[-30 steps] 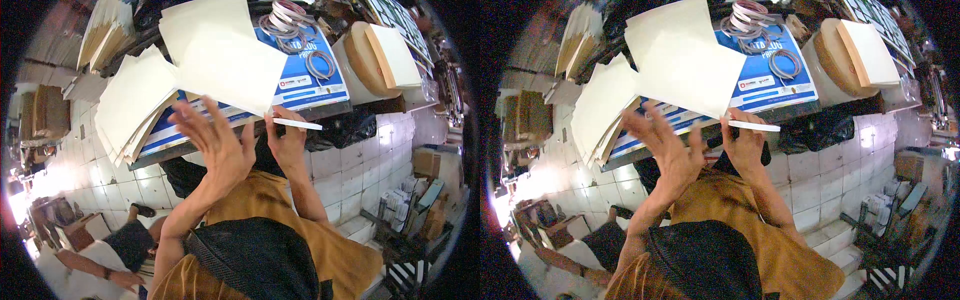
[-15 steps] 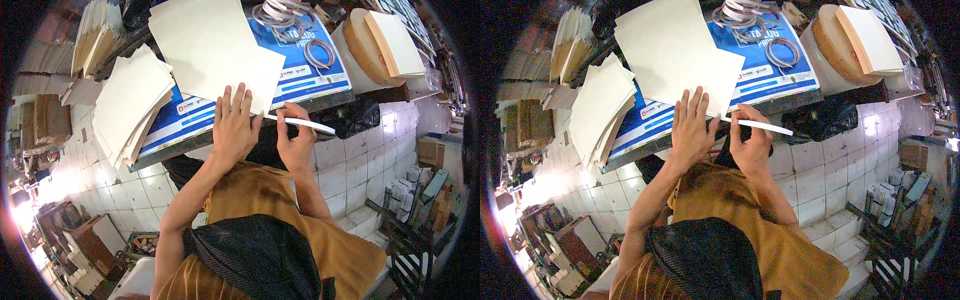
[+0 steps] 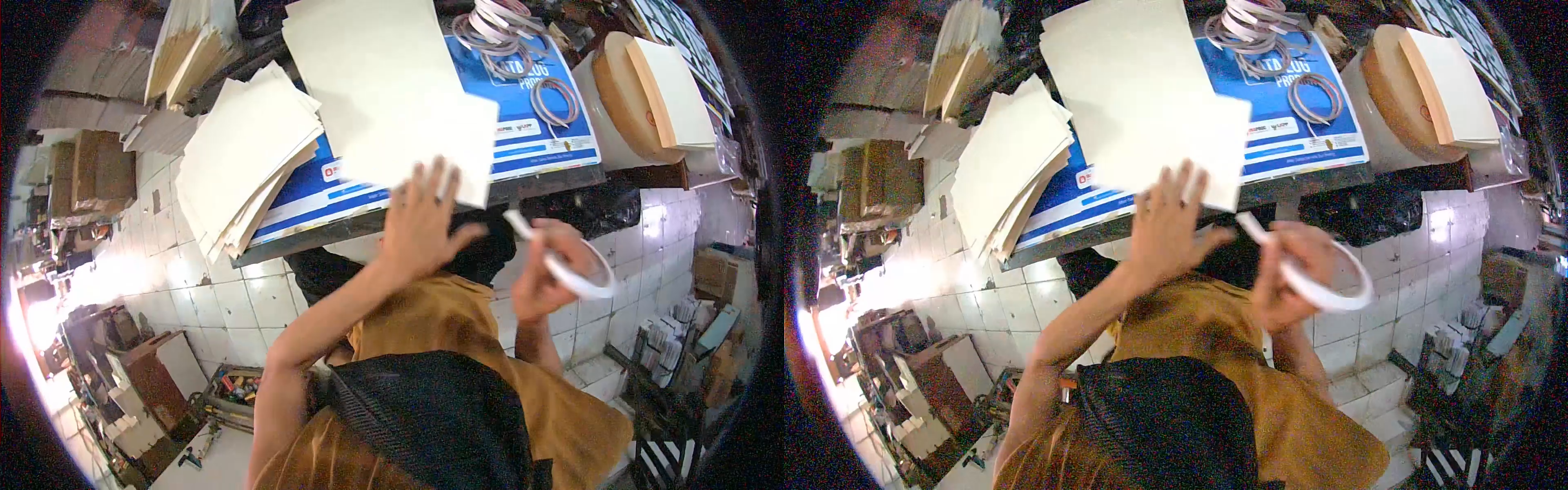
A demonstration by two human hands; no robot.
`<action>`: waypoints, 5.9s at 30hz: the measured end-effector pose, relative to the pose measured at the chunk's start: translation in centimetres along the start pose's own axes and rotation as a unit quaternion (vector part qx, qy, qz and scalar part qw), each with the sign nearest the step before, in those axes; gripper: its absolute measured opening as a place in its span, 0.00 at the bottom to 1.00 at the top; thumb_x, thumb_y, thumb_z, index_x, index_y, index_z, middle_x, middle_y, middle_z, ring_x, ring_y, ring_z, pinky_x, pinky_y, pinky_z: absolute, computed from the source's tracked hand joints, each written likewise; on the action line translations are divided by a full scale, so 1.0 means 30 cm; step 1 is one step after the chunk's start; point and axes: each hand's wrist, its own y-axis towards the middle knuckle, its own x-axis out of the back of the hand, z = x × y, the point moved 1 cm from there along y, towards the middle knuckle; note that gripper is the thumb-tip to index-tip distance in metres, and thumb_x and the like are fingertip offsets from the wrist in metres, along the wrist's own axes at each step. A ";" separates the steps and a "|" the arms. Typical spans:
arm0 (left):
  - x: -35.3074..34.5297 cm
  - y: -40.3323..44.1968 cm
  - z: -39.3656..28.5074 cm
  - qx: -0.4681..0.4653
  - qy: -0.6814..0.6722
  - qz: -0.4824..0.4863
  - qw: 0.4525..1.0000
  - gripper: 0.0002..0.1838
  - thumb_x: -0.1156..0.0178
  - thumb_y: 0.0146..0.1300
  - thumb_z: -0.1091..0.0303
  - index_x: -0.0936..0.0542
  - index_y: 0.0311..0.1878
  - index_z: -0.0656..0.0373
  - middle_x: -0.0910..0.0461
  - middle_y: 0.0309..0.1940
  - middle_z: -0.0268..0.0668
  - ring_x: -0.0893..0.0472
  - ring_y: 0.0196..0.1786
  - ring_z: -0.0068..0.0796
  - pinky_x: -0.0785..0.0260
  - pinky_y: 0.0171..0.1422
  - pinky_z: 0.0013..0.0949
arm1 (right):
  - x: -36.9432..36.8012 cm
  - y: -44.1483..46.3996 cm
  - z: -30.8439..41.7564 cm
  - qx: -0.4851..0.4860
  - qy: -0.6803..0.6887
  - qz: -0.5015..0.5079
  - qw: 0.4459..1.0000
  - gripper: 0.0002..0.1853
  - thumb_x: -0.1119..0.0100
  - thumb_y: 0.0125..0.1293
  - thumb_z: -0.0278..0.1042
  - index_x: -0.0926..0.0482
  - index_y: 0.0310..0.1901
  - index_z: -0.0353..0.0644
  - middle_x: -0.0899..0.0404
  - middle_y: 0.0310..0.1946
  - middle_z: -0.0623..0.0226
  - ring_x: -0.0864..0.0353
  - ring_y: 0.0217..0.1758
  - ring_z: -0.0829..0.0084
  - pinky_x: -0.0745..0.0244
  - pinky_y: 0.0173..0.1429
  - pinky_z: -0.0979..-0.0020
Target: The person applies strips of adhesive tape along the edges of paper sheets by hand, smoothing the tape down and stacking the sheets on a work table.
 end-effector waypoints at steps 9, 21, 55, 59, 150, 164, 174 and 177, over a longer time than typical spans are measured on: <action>0.418 -0.058 0.106 -0.084 -0.199 -0.384 0.898 0.23 0.42 0.64 0.72 0.22 0.64 0.65 0.21 0.63 0.50 0.23 0.66 0.48 0.34 0.73 0.48 | 0.126 -0.001 -0.123 -0.067 -0.040 -0.172 0.982 0.09 0.36 0.70 0.22 0.24 0.49 0.33 0.18 0.45 0.58 0.19 0.47 0.70 0.21 0.53 0.69; 0.375 0.049 0.362 0.119 -0.036 -0.249 0.960 0.20 0.38 0.70 0.64 0.20 0.63 0.59 0.22 0.65 0.47 0.25 0.69 0.47 0.34 0.73 0.44 | 0.110 -0.021 -0.150 -0.117 0.013 -0.108 0.987 0.15 0.34 0.68 0.25 0.24 0.54 0.37 0.18 0.45 0.61 0.20 0.45 0.74 0.24 0.53 0.70; -0.030 -0.314 0.298 0.023 -0.074 -0.242 0.967 0.47 0.22 0.50 0.62 0.40 0.69 0.57 0.31 0.73 0.35 0.33 0.76 0.43 0.45 0.76 0.50 | -0.470 -0.145 0.022 0.038 -0.020 0.269 0.962 0.23 0.34 0.62 0.27 0.23 0.60 0.46 0.18 0.32 0.69 0.20 0.40 0.65 0.35 0.56 0.57; -0.032 -0.315 0.302 0.022 -0.068 -0.242 0.968 0.45 0.22 0.50 0.62 0.39 0.67 0.57 0.30 0.72 0.35 0.31 0.75 0.42 0.43 0.75 0.49 | -0.469 -0.138 0.021 0.048 -0.029 0.272 0.961 0.24 0.34 0.61 0.26 0.23 0.60 0.46 0.17 0.34 0.68 0.20 0.41 0.65 0.35 0.55 0.57; 0.319 0.062 0.441 0.124 0.078 -0.187 0.971 0.27 0.38 0.71 0.62 0.28 0.72 0.55 0.32 0.74 0.49 0.38 0.79 0.52 0.43 0.80 0.47 | 0.145 -0.021 -0.191 -0.332 0.223 -0.164 0.902 0.21 0.39 0.70 0.22 0.29 0.63 0.37 0.20 0.40 0.64 0.21 0.42 0.76 0.27 0.51 0.73; -0.006 0.156 0.188 0.011 -0.014 -0.084 0.996 0.32 0.46 0.74 0.56 0.37 0.76 0.60 0.45 0.80 0.51 0.47 0.82 0.56 0.51 0.82 0.56 | 0.050 0.009 -0.103 -0.313 0.213 -0.037 0.925 0.26 0.40 0.67 0.17 0.31 0.65 0.42 0.20 0.38 0.67 0.22 0.43 0.74 0.27 0.57 0.68; 0.099 -0.284 0.243 0.131 -0.092 -0.198 0.967 0.40 0.29 0.59 0.61 0.35 0.71 0.61 0.31 0.69 0.48 0.36 0.75 0.53 0.50 0.79 0.56 | -0.377 -0.045 -0.014 -0.151 0.161 0.280 0.934 0.28 0.34 0.65 0.25 0.30 0.66 0.41 0.19 0.35 0.66 0.19 0.41 0.72 0.24 0.50 0.68; 0.065 -0.300 0.275 0.121 -0.098 -0.207 0.966 0.41 0.27 0.57 0.58 0.34 0.71 0.60 0.29 0.68 0.43 0.34 0.75 0.48 0.48 0.78 0.54 | -0.462 -0.063 0.037 -0.131 0.170 0.340 0.916 0.28 0.33 0.63 0.26 0.29 0.66 0.42 0.19 0.35 0.64 0.18 0.40 0.63 0.28 0.55 0.62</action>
